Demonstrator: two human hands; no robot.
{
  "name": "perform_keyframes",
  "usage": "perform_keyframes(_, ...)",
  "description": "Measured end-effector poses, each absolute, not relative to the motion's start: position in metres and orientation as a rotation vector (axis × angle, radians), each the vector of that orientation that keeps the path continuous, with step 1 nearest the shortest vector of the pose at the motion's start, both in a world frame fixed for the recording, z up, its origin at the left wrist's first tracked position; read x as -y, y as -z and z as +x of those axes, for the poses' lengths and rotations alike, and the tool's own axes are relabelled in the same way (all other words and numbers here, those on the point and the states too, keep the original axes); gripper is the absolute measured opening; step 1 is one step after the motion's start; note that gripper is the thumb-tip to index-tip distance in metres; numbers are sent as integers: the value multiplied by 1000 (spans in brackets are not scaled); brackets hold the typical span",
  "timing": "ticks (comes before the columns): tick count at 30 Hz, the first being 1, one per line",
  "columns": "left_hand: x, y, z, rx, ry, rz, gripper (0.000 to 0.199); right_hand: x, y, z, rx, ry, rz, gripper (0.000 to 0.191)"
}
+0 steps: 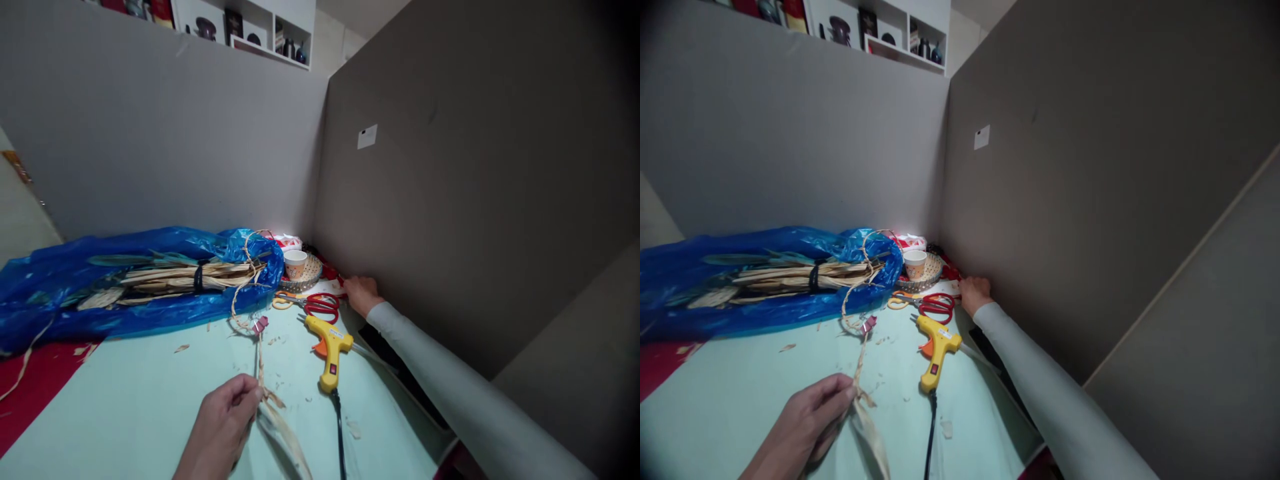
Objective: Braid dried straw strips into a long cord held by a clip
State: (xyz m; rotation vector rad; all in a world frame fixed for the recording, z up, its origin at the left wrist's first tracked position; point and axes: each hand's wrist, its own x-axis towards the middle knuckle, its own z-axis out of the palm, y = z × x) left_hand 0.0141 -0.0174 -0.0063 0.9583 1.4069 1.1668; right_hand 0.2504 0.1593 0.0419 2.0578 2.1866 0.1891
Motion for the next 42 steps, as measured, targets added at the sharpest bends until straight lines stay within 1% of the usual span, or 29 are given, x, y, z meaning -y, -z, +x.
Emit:
perform_keyframes(7, 14, 14, 12, -1385, -1200, 975, 29, -146, -40, 253, -2278, -240, 2126, 34)
perform_keyframes(12, 14, 14, 12, -1368, -1206, 981, 30, -140, -65, 268, -2416, -275, 2309, 28)
perform_keyframes(15, 15, 13, 12, -1370, -1195, 998, 29, -138, -85, 280, -2585, -185, 2392, 38)
perform_keyframes(17, 15, 13, 12, -1364, -1206, 1006, 29, -132, -97, 283, -2741, -26, 2389, 39)
perform_keyframes(19, 14, 14, 11, -1359, -1221, 1015, 29, -121, -104, 280, -2890, 176, 2325, 34)
perform_keyframes(22, 14, 13, 11, -1366, -1215, 1018, 27, -92, -104, 265, -3105, 667, 2116, 20)
perform_keyframes(23, 14, 13, 11, -1365, -1207, 1016, 27, -81, -101, 259, -3170, 1196, 1959, 17)
perform_keyframes(24, 15, 12, 11, -1360, -1200, 1011, 26, -69, -97, 252, -3117, 1677, 1742, 18)
perform_keyframes(25, 15, 10, 11, -1348, -1194, 1002, 26, -59, -91, 245, -3006, 2012, 1584, 20)
perform_keyframes(26, 16, 9, 11, -1334, -1188, 989, 27, -50, -84, 238, -2921, 2222, 1497, 23)
perform_keyframes(28, 17, 7, 11, -1307, -1171, 963, 29, -36, -71, 223, -2731, 2482, 1396, 30)
perform_keyframes(30, 17, 5, 11, -1294, -1152, 945, 32, -31, -58, 211, -2631, 2636, 1342, 33)
perform_keyframes(33, 17, 4, 9, -1284, -1138, 952, 33, -32, -47, 198, -2617, 2694, 1300, 30)
perform_keyframes(37, 17, 2, 7, -1252, -1110, 921, 36, -39, -44, 197, -2752, 2529, 1283, 14)
perform_keyframes(42, 19, -2, 8, -1236, -1132, 824, 36, -40, -45, 205, -2927, 2341, 1291, 19)
